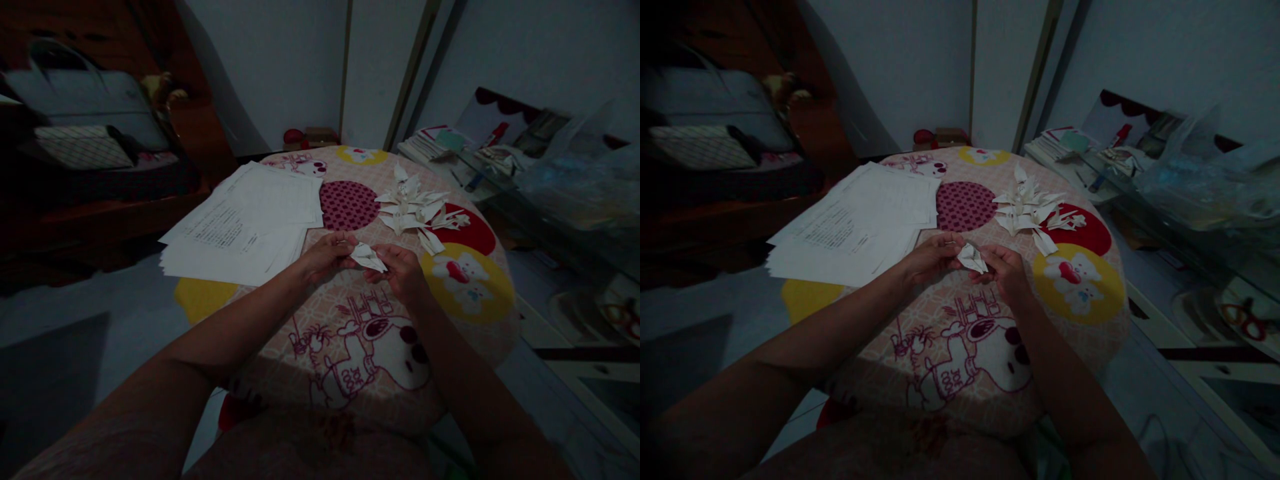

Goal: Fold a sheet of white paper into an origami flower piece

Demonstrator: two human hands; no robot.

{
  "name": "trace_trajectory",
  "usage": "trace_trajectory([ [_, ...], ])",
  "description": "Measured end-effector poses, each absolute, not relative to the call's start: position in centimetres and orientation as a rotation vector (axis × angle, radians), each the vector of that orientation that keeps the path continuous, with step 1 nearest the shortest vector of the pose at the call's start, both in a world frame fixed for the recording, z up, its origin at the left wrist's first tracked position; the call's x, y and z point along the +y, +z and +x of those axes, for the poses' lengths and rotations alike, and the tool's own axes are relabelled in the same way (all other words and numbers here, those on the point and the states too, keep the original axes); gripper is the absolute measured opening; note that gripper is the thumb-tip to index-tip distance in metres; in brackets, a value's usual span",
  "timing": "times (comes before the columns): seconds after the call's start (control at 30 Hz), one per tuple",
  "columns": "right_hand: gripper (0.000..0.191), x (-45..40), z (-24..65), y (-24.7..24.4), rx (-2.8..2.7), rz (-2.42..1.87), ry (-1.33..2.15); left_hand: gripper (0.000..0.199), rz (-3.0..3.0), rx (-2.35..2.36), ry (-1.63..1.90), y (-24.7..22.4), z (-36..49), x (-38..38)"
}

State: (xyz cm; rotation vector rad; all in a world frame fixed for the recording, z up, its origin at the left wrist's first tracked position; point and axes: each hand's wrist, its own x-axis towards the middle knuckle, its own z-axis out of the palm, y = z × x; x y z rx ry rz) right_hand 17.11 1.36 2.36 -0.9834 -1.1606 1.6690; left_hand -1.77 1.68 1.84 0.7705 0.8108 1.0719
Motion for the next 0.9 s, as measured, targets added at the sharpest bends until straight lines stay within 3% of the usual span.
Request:
trace_trajectory([
  [0.43, 0.023, 1.13, 16.93, 2.45, -1.184, -0.945, 1.614, 0.009, 0.637, 0.814, 1.016, 1.44, -1.94, 1.93],
  [0.9, 0.024, 0.94, 16.82, 2.15, -1.338, -0.970, 1.486, 0.008, 0.662, 0.840, 1.028, 2.08, -1.90, 1.84],
])
